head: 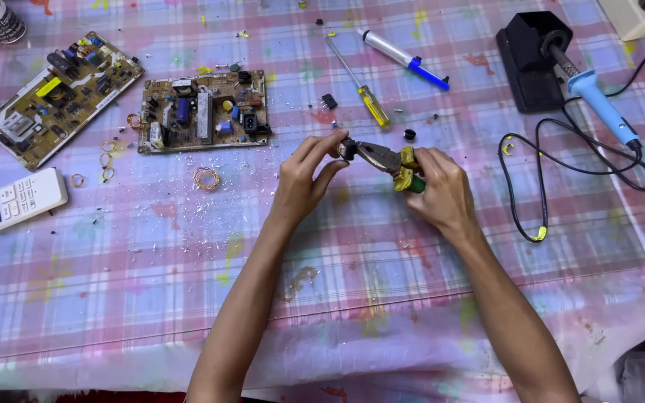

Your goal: The person uses pliers to strip the plastic casing off a small black electronic component. They then use their fingers to separate the component into two pieces and manipulate the internal parts.

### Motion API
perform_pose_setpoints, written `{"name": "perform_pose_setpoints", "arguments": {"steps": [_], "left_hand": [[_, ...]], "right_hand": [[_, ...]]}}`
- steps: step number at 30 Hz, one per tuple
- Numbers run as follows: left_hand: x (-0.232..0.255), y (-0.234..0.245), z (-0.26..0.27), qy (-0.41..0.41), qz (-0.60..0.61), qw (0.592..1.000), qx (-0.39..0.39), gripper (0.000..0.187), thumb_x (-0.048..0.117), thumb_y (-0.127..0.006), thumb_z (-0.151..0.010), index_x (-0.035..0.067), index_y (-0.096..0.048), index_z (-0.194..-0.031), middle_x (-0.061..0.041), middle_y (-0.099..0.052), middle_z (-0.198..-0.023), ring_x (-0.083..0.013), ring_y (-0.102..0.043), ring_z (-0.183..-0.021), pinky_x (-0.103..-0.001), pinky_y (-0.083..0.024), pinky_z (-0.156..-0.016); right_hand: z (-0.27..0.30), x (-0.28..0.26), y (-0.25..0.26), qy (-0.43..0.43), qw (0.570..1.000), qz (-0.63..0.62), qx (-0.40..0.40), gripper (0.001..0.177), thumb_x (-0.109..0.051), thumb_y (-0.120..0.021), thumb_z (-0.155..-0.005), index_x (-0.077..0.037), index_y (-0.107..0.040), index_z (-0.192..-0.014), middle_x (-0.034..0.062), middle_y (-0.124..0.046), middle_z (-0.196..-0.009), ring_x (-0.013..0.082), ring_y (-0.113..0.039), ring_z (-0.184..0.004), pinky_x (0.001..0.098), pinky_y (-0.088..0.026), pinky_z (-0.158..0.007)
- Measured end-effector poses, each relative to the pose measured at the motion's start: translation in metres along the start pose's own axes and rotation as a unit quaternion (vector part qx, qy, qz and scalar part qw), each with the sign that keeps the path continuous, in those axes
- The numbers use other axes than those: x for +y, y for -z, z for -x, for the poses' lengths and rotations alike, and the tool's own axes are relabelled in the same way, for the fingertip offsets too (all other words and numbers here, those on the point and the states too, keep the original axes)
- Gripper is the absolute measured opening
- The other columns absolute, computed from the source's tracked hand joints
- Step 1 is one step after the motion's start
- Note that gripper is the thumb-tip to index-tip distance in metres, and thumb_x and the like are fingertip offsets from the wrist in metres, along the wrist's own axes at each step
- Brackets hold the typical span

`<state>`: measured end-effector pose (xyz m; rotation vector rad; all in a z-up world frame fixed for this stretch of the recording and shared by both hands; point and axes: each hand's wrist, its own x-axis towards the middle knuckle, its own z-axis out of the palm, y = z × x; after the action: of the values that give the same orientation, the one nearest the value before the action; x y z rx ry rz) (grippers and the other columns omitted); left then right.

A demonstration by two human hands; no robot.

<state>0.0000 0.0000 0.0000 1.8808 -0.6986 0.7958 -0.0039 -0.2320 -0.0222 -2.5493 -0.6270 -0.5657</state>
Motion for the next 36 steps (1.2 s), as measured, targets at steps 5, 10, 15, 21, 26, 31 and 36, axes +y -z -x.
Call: {"name": "perform_pose_setpoints", "arguments": {"steps": [5,10,15,21,26,31,36], "left_hand": [[0.012,0.002,-0.009,-0.005,0.020,1.000,0.020,0.038,0.010,-0.072,-0.079,0.009,-0.060,-0.114,-0.008,-0.061,-0.099,-0.0237,-0.063,-0.085,-0.033,-0.055,-0.073],[0.010,0.000,-0.008,-0.040,-0.051,0.998,0.028,0.032,0.006,-0.071,-0.077,0.009,-0.063,-0.108,-0.005,-0.062,-0.095,-0.0209,-0.064,-0.083,-0.032,-0.055,-0.074],[0.000,0.003,-0.001,0.124,0.047,0.991,0.013,0.023,0.021,-0.076,-0.077,0.012,-0.066,-0.096,-0.001,-0.065,-0.076,-0.0132,-0.065,-0.068,-0.027,-0.052,-0.068],[0.009,0.004,-0.002,0.333,0.236,0.912,-0.024,0.023,0.021,-0.070,-0.081,0.003,-0.065,-0.095,-0.009,-0.068,-0.073,-0.0093,-0.062,-0.068,-0.027,-0.051,-0.067],[0.019,0.013,-0.010,0.363,0.263,0.892,-0.058,0.025,0.017,-0.070,-0.080,-0.001,-0.065,-0.097,-0.013,-0.068,-0.074,-0.0123,-0.062,-0.071,-0.028,-0.052,-0.070],[0.008,0.020,-0.003,0.351,0.305,0.881,-0.086,0.025,0.013,-0.070,-0.079,-0.001,-0.065,-0.099,-0.014,-0.069,-0.077,-0.0133,-0.063,-0.072,-0.030,-0.053,-0.072],[-0.006,0.016,0.004,0.335,0.351,0.866,-0.123,0.024,0.015,-0.069,-0.080,-0.001,-0.066,-0.098,-0.014,-0.067,-0.074,-0.0137,-0.061,-0.073,-0.030,-0.053,-0.071]], "right_hand": [[-0.001,0.000,0.001,0.008,1.000,0.001,0.007,0.029,-0.001,-0.061,-0.059,-0.005,-0.055,-0.087,0.0090,-0.053,-0.074,0.0293,-0.058,-0.070,0.0390,-0.049,-0.066],[-0.002,0.001,-0.002,0.009,1.000,0.010,0.003,0.027,-0.002,-0.061,-0.060,-0.005,-0.056,-0.087,0.0083,-0.053,-0.073,0.0282,-0.058,-0.070,0.0379,-0.050,-0.067],[0.002,0.002,-0.003,0.048,0.995,0.076,0.036,0.034,-0.010,-0.067,-0.057,-0.007,-0.055,-0.088,0.0062,-0.050,-0.074,0.0262,-0.056,-0.070,0.0352,-0.047,-0.067],[0.003,0.004,-0.001,0.070,0.991,0.094,0.061,0.032,-0.010,-0.069,-0.058,-0.007,-0.057,-0.088,0.0058,-0.051,-0.074,0.0247,-0.056,-0.071,0.0328,-0.046,-0.069],[0.000,0.001,0.010,0.075,0.992,0.076,0.062,0.033,-0.015,-0.069,-0.059,-0.006,-0.058,-0.089,0.0068,-0.051,-0.075,0.0266,-0.056,-0.073,0.0350,-0.047,-0.069],[0.002,0.004,0.004,0.077,0.997,0.001,0.031,0.034,-0.012,-0.069,-0.054,-0.007,-0.056,-0.085,0.0072,-0.050,-0.072,0.0274,-0.056,-0.072,0.0356,-0.047,-0.069],[-0.002,0.010,0.008,0.083,0.996,-0.025,-0.013,0.037,-0.015,-0.070,-0.055,-0.009,-0.059,-0.090,0.0054,-0.052,-0.073,0.0253,-0.058,-0.072,0.0348,-0.048,-0.070]]}}
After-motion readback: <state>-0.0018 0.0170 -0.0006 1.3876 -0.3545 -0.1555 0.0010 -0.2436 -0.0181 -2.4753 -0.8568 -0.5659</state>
